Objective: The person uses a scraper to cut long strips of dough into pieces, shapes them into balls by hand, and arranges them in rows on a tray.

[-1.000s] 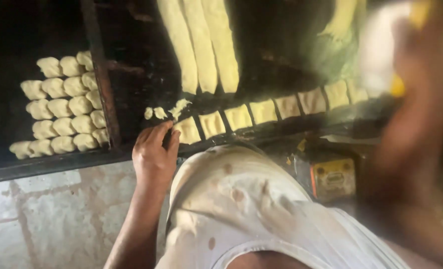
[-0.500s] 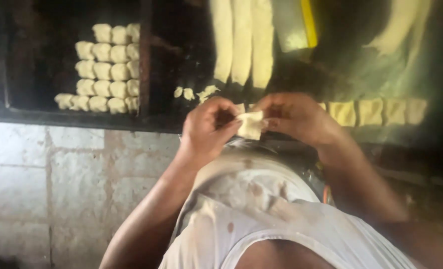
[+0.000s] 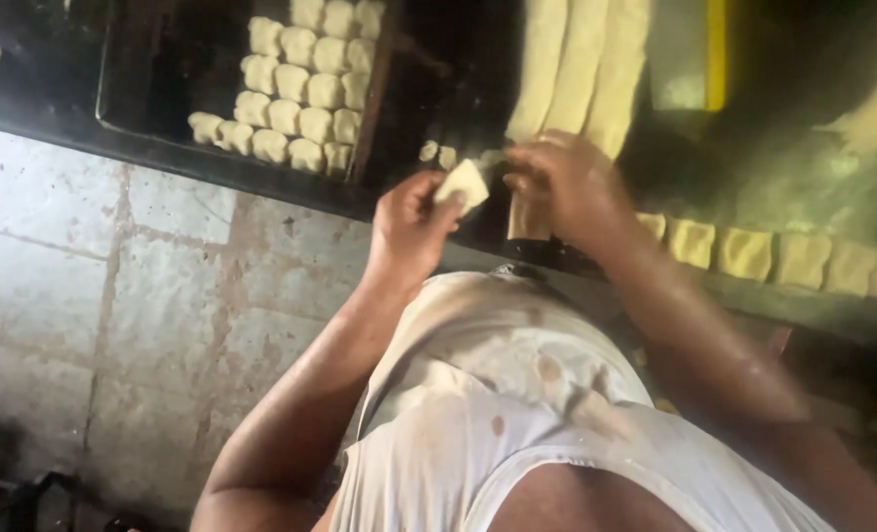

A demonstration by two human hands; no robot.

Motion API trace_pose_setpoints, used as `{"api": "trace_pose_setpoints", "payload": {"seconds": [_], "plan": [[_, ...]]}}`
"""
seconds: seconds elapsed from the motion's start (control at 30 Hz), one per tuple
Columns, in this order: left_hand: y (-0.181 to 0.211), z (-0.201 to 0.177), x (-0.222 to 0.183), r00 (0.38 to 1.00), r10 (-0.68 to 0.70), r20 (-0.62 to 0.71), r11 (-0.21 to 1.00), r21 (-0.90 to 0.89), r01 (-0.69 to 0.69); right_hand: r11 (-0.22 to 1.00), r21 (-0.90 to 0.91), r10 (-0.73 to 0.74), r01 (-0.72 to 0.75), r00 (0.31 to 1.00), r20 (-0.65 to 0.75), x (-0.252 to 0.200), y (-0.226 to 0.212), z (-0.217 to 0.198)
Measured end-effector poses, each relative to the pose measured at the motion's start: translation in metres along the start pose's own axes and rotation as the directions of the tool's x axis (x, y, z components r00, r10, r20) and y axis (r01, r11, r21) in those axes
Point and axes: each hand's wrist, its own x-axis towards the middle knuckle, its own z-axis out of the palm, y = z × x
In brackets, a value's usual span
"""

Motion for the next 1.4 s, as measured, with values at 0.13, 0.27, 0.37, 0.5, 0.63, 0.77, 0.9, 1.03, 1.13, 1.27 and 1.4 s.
{"api": "trace_pose_setpoints", "payload": {"seconds": [0.13,0.27,0.37,0.5,0.63,0.77,0.9,1.03,1.13,1.27,1.4], "plan": [[0.003,-0.031,0.006,0.996,0.07,-0.05,0.966,-0.245,-0.08,0.841,-0.525,-0.161,0.13,0.987,-0.014,0.022,-0.023,0.027],[0.007,-0.053,0.017,0.977,0.203,-0.072,0.976,-0.065,-0.208,0.986,-0.166,0.092,-0.02,0.893,0.44,0.022,-0.044,0.026],[0.026,-0.066,0.017,0.976,0.181,0.119,0.981,0.052,-0.188,0.997,0.056,0.035,-0.053,0.957,0.289,0.025,-0.075,0.019],[0.022,-0.074,0.025,0.898,0.347,0.271,0.936,-0.159,-0.314,0.945,0.144,0.311,-0.294,0.943,-0.121,0.042,-0.06,0.044],[0.023,-0.085,0.036,0.882,0.332,0.333,0.938,-0.216,-0.271,0.754,0.573,0.387,-0.32,0.922,0.005,0.047,-0.051,0.051],[0.038,-0.089,0.046,0.939,0.07,0.336,0.99,-0.142,-0.022,0.881,-0.473,-0.19,0.003,0.919,-0.347,0.035,-0.07,0.069],[0.035,-0.092,0.061,0.941,-0.096,0.324,0.973,-0.168,0.157,0.873,-0.471,-0.285,0.124,0.914,-0.288,0.03,-0.089,0.082],[0.037,-0.093,0.06,0.872,-0.004,0.489,0.85,-0.458,0.261,0.777,-0.61,-0.399,0.156,0.872,-0.285,0.02,-0.082,0.077],[0.041,-0.087,0.057,0.879,0.29,0.379,0.954,-0.187,-0.234,0.872,-0.487,-0.216,0.049,0.931,-0.295,0.014,-0.086,0.054],[0.055,-0.075,0.036,0.75,0.536,0.387,0.844,-0.256,-0.471,0.8,0.37,0.583,-0.472,0.756,-0.297,0.016,-0.089,0.031],[0.071,-0.067,0.032,0.796,0.384,0.467,0.863,0.125,-0.489,0.743,0.631,0.41,-0.221,0.896,-0.17,0.017,-0.112,0.015]]}}
